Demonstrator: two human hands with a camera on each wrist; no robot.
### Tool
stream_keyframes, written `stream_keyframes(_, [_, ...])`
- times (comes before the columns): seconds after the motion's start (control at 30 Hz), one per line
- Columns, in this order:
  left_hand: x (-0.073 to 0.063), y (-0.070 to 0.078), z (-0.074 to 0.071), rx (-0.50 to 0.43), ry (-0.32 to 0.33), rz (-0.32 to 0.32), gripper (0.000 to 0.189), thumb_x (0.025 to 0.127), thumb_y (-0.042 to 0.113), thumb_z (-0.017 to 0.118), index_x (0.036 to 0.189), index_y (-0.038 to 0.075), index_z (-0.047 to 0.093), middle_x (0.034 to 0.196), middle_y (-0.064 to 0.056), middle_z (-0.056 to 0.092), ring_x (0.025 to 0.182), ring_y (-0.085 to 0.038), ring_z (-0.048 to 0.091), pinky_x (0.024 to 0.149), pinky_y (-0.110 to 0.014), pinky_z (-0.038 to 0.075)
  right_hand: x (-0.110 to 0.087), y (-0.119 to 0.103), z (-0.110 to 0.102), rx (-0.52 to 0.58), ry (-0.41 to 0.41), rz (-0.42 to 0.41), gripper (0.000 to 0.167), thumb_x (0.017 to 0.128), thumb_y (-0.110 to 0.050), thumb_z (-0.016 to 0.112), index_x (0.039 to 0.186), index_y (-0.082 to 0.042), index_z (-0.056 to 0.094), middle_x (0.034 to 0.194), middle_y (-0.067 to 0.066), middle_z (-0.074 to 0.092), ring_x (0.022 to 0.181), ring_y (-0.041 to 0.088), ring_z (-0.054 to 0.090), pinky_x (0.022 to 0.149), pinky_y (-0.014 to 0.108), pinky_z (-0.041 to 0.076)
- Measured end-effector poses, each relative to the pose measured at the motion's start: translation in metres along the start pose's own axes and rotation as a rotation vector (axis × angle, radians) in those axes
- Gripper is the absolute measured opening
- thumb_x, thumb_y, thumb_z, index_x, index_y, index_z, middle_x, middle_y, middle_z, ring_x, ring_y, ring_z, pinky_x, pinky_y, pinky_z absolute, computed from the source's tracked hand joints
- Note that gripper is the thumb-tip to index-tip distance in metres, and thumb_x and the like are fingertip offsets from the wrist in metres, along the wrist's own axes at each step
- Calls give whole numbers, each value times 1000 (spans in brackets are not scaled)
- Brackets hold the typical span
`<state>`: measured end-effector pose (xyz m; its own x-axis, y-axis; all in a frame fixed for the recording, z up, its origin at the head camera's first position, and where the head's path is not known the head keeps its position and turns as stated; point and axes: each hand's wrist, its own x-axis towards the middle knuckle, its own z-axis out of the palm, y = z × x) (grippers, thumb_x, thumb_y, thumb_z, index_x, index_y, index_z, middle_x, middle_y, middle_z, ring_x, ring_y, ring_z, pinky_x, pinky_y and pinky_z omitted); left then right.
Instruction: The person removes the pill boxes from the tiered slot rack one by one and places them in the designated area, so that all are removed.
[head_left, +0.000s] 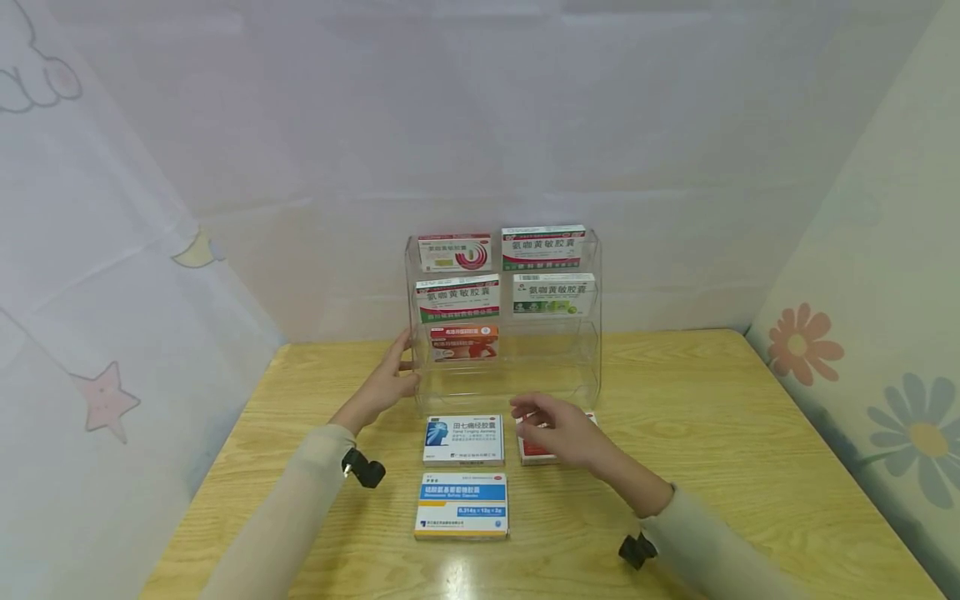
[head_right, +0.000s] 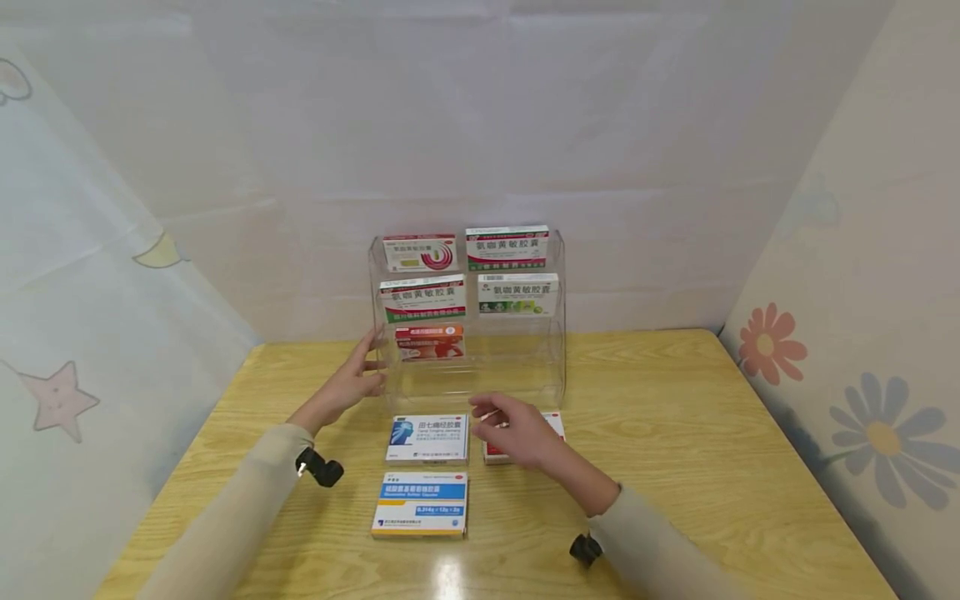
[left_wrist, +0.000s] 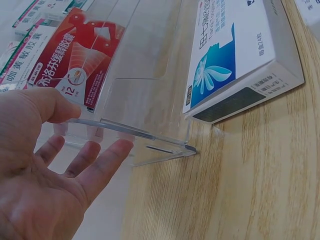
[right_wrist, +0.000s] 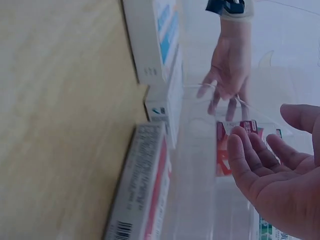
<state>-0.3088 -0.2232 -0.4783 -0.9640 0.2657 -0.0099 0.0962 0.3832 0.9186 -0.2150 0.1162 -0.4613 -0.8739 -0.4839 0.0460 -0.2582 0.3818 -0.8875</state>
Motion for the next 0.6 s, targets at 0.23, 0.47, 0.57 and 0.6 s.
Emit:
stream_keyframes(0.23, [-17, 32, 1, -51, -38, -3, 92, 96, -2, 52, 164, 28, -1, 167, -20, 6, 142, -51, 31, 101, -64, 47, 19, -12, -15, -46, 22, -51, 43, 99, -23, 66, 140, -12, 58, 127, 6, 66, 112, 22, 64, 90, 34, 58])
stream_keyframes(0.47, [-16, 30, 2, -47, -35, -5, 91, 97, -3, 52, 164, 28, -1, 167, -19, 6, 142, -49, 31, 102, -63, 48, 42, -19, -27, -72, 46, -75, 44, 99, -19, 66, 141, -9, 57, 128, 10, 65, 114, 25, 64, 93, 38, 57])
stream_keyframes(0.57, [-16, 30, 2, -43, -32, -7, 90, 98, -2, 52, 164, 28, -1, 167, -19, 7, 142, -49, 31, 102, -62, 48, 51, -23, -33, -69, 56, -80, 45, 99, -18, 66, 141, -5, 55, 130, 14, 64, 116, 28, 63, 95, 40, 56])
stream_keyframes(0.6, [-16, 30, 2, -42, -32, -8, 90, 98, -2, 52, 164, 29, -1, 167, -19, 7, 142, -49, 31, 101, -62, 48, 54, -24, -34, -72, 58, -79, 46, 99, -18, 66, 141, -4, 55, 131, 15, 64, 116, 28, 63, 96, 41, 56])
